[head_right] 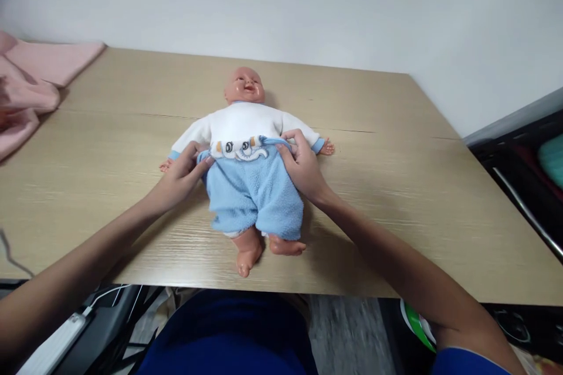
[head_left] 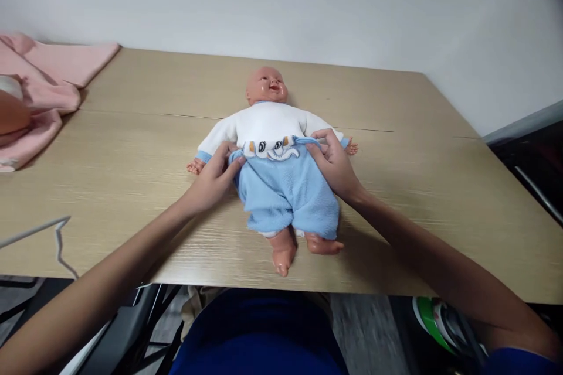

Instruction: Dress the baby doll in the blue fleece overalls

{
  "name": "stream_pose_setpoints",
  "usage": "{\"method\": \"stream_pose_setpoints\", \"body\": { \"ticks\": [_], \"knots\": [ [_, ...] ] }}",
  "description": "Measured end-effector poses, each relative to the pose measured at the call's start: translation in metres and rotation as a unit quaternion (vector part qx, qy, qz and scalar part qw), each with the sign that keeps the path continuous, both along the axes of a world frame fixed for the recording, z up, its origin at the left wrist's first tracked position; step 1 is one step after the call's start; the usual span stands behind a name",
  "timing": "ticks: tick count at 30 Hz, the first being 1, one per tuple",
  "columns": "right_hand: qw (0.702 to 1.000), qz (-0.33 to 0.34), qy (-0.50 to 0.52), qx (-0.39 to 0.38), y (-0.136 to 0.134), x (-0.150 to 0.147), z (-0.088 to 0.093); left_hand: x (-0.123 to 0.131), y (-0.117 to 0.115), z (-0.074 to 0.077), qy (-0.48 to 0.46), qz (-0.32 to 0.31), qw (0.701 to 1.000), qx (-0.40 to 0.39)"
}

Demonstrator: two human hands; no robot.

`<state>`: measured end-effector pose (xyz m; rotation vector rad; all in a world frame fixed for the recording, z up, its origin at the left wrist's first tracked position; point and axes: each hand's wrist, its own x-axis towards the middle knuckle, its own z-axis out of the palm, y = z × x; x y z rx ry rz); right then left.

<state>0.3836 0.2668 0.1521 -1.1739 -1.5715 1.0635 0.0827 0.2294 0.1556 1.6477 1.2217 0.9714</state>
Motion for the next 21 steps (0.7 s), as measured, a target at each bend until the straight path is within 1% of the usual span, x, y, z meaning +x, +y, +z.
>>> {"method": "stream_pose_setpoints", "body": {
  "ticks": [2, 4, 6, 8, 9, 11, 14, 16, 18, 21],
  "knots": [
    [0.999, -0.027, -0.005, 0.032, 0.010, -0.005, -0.004, 0.000, 0.017, -0.004, -0.021, 0.005, 1.000, -0.016],
    [0.994, -0.059, -0.023, 0.094, 0.020, -0.009, -0.005, 0.000, 0.030, -0.005, -0.011, -0.001, 1.000, -0.003],
    [0.985, -0.074, -0.045, 0.150, 0.027, -0.009, -0.006, 0.001, 0.036, -0.005, 0.034, 0.011, 0.998, 0.049],
    [0.981, -0.068, -0.059, 0.173, 0.033, -0.007, -0.007, 0.001, 0.040, -0.006, 0.078, 0.036, 0.990, 0.114],
    [0.981, -0.062, -0.065, 0.169, 0.037, -0.006, -0.009, 0.000, 0.043, -0.008, 0.084, 0.045, 0.986, 0.137],
    [0.985, -0.052, -0.075, 0.148, 0.047, -0.004, -0.015, -0.001, 0.051, -0.016, 0.069, 0.053, 0.983, 0.160],
    [0.989, -0.037, -0.080, 0.119, 0.071, -0.007, -0.026, -0.003, 0.074, -0.029, 0.009, 0.062, 0.987, 0.146],
    [0.990, -0.030, -0.073, 0.117, 0.087, -0.010, -0.031, -0.003, 0.091, -0.034, -0.035, 0.045, 0.991, 0.119],
    [0.990, -0.027, -0.067, 0.121, 0.097, -0.010, -0.034, -0.006, 0.103, -0.035, -0.067, 0.015, 0.993, 0.092],
    [0.989, -0.015, -0.072, 0.126, 0.093, 0.001, -0.034, -0.017, 0.110, -0.032, -0.070, -0.032, 0.994, 0.080]
  ]
}}
